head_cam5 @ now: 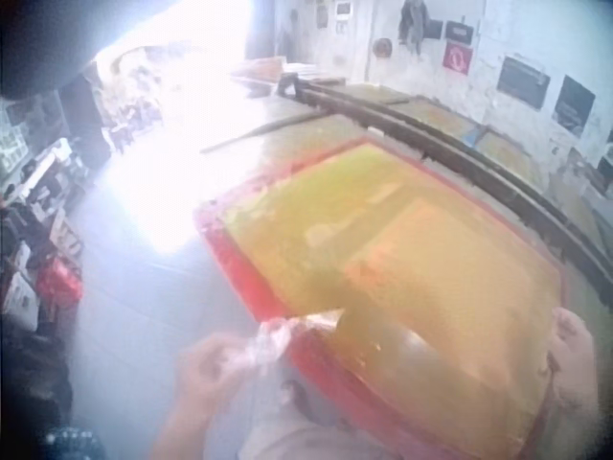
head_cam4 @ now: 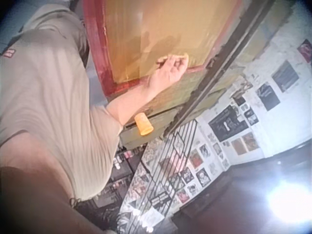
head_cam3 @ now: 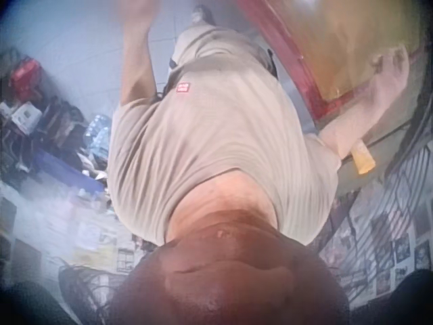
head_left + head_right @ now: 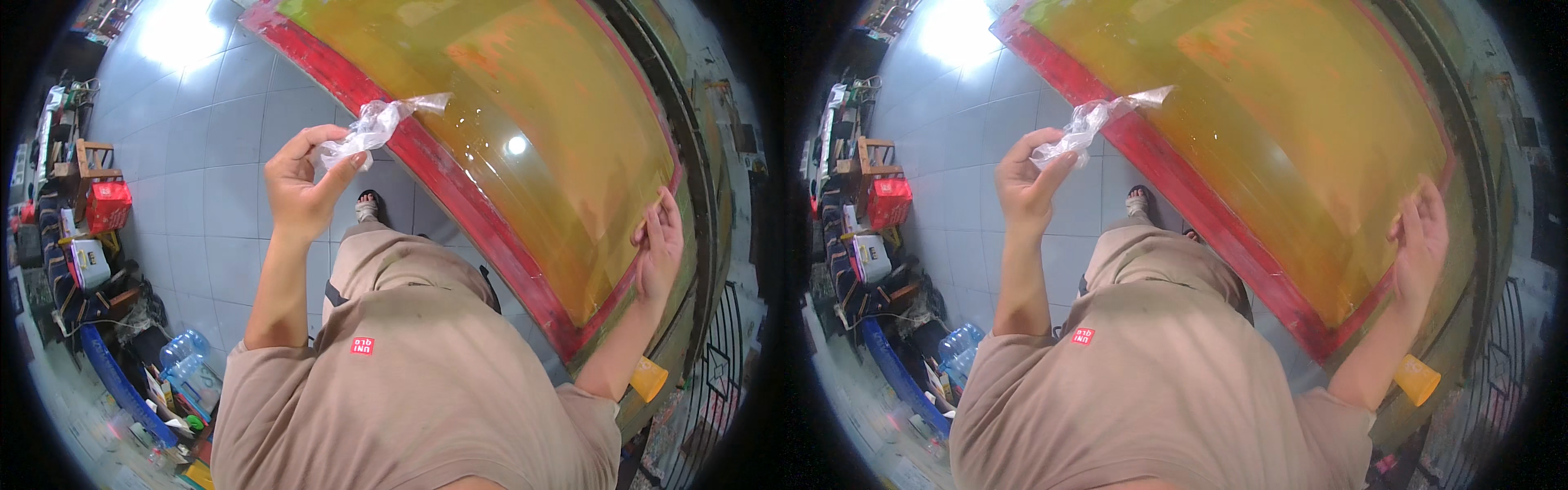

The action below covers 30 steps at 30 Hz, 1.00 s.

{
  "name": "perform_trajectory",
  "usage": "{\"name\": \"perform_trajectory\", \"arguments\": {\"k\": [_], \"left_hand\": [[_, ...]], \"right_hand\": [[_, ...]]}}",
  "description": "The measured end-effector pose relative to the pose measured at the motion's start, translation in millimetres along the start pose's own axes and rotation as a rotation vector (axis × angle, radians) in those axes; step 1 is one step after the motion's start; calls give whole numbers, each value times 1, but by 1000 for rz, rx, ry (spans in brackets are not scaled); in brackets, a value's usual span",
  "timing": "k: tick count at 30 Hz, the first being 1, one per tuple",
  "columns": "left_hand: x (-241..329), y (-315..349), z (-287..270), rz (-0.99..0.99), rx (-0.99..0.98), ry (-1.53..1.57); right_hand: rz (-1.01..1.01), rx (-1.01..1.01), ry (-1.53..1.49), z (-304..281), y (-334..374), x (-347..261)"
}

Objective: The person manipulates a small plastic bag and a wooden stick on a yellow and red work surface, then handles a purple rubber band. They repeatedly open the bag with the stick and adjust the rubber band, without a clear final assembly or placement shown.

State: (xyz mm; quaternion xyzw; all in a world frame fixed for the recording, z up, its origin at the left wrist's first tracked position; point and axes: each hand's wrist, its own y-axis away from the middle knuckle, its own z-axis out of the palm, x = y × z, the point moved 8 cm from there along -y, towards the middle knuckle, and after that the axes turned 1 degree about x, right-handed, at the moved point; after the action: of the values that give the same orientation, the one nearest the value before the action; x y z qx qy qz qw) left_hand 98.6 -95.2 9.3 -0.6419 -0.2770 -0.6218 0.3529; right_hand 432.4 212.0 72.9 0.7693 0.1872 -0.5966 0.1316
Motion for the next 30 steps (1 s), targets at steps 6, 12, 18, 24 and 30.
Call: {"name": "perform_trajectory", "arguments": {"k": [6,12,18,24,30], "left_hand": [[30,-44,45,240,-156,67],[25,-55,86,454,-283,-489],[24,-57,94,354,-255,-793],[33,-57,104,528,-185,-840],[32,-55,111,505,-211,-902]], "right_hand": [[-24,-90,-16,83,-24,-20],[7,-189,-163,146,-33,-16],[65,-350,-204,200,-50,-19],[-125,-574,-108,224,-56,-22],[-483,-534,284,219,-50,-34]]}}
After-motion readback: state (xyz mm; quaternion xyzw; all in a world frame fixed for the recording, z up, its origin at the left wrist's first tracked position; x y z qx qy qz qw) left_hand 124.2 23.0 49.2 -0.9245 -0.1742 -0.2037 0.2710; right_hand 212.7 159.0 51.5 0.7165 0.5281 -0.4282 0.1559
